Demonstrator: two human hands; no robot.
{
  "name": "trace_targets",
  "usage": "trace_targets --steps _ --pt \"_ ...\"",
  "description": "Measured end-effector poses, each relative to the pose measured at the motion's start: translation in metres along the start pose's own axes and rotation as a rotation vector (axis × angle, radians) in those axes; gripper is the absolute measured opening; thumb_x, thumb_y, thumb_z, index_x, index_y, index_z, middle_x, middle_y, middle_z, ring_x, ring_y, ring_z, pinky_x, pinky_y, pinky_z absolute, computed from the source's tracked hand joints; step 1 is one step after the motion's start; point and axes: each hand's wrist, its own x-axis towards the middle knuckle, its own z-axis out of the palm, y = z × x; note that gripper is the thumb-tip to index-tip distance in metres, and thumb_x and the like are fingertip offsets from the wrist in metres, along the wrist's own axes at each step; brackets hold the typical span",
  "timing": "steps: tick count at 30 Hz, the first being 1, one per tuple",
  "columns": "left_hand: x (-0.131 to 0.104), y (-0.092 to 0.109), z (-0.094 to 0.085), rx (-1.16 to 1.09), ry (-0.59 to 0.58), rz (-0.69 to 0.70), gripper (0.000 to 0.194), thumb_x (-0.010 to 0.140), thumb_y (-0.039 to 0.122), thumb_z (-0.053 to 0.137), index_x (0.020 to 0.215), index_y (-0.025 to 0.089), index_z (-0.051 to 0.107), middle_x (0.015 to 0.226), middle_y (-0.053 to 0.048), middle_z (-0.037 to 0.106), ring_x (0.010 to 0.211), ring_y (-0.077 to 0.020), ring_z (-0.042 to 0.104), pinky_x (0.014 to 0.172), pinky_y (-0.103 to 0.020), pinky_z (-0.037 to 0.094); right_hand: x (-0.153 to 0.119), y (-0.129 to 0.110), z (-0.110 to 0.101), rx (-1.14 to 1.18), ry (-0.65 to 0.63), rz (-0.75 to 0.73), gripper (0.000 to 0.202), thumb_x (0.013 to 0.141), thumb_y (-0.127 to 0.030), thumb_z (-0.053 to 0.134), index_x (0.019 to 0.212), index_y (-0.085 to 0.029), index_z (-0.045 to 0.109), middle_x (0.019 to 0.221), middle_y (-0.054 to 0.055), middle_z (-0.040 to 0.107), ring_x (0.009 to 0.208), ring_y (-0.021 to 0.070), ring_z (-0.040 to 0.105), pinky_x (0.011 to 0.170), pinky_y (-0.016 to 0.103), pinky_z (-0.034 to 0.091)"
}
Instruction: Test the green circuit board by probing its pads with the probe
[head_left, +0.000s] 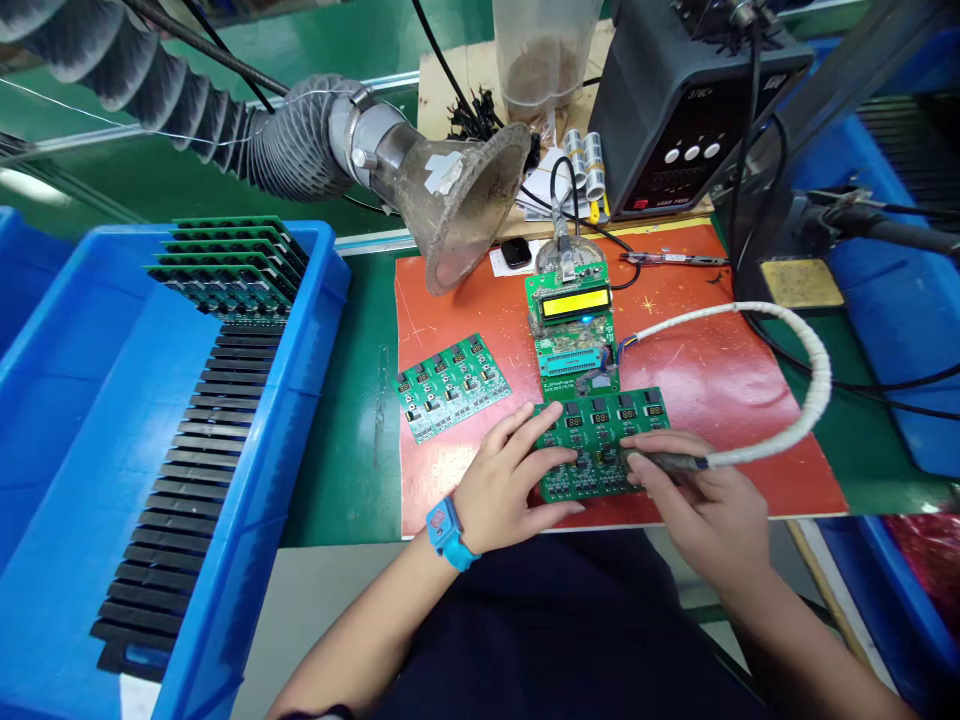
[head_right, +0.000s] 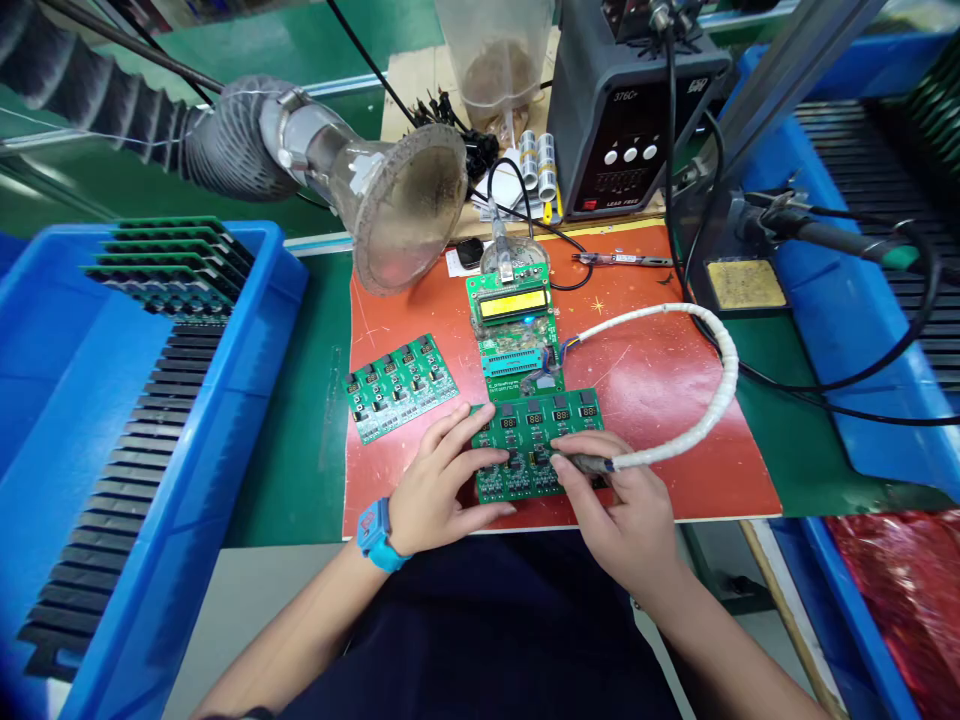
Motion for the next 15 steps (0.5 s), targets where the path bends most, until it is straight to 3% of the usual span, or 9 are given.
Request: trace_targets --steps 10,15 --pt "0.0011 -0.0003 -0.0009 0.003 0.005 0.019 0.047 0.085 0.051 0.070 0.118 0.018 0.062 0.149 -0.016 0.047 0.144 -0.0305 0.037 0.116 -0.048 0.038 -0.0019 -0.0014 -0.0019 0.023 0.022 0.024 0.007 0.094 -0.024 0.063 0.099 -0.025 0.068 0.099 0.003 0.070 0.085 0.0184 0.070 0.082 0.034 0.060" --pt "0.0008 -0.0003 -0.0010 0.006 -0.003 0.013 0.048 0.084 0.052 0.070 0.118 0.019 0.062 0.149 -0.015 0.047 0.143 -0.0325 0.037 0.115 -0.050 0.039 -0.0012 -0.0048 -0.0050 0.001 0.018 0.069 0.009 0.093 -0.028 0.065 0.099 -0.026 0.070 0.096 0.002 0.072 0.077 0.0173 0.071 0.081 0.034 0.060"
